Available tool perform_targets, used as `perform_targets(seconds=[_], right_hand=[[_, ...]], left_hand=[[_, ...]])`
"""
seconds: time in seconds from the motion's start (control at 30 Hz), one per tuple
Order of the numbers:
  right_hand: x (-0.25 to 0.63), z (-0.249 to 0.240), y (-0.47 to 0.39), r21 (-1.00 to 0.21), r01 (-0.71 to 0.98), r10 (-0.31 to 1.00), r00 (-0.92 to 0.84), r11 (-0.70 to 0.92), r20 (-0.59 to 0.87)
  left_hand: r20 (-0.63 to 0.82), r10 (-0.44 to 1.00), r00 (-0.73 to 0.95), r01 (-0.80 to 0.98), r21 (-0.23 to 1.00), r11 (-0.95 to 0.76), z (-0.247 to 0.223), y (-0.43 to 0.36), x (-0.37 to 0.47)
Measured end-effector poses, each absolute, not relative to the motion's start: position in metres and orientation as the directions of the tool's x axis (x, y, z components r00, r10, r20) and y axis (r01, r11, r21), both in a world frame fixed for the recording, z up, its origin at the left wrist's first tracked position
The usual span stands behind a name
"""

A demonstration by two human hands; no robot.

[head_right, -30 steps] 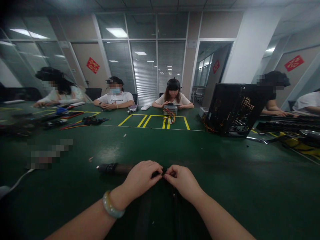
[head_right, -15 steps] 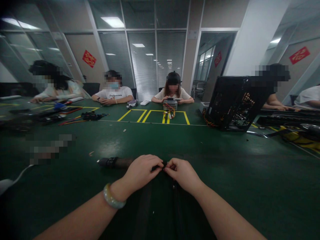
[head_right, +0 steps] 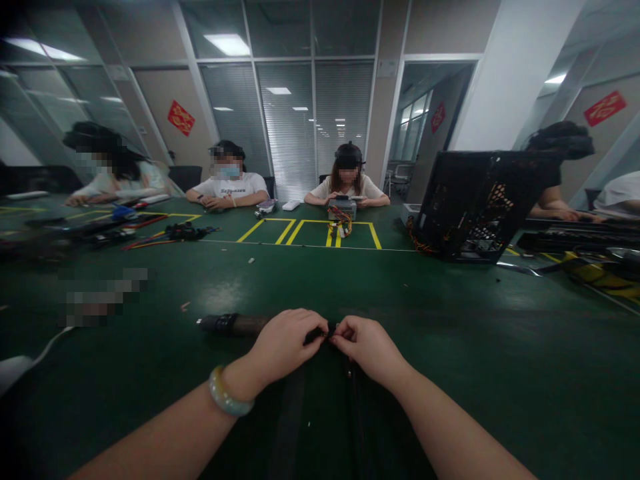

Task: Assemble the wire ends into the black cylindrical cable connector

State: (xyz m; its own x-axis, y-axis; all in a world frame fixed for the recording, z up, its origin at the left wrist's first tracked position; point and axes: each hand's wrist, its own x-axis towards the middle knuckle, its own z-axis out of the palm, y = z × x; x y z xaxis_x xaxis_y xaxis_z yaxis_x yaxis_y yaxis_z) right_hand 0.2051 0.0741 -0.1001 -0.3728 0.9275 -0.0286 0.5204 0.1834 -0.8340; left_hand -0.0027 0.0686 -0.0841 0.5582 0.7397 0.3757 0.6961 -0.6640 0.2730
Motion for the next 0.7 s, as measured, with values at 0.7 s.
perform_targets(seconds=[0.7], right_hand=[[0.2055, -0.1045, 0.0772, -0.820, 0.545, 0.931, -0.363, 0.175, -0.042]], left_hand=[[0.356, 0.758, 0.547, 0.719, 0.265, -0.643, -0.0832, 0.0677, -0.0035]])
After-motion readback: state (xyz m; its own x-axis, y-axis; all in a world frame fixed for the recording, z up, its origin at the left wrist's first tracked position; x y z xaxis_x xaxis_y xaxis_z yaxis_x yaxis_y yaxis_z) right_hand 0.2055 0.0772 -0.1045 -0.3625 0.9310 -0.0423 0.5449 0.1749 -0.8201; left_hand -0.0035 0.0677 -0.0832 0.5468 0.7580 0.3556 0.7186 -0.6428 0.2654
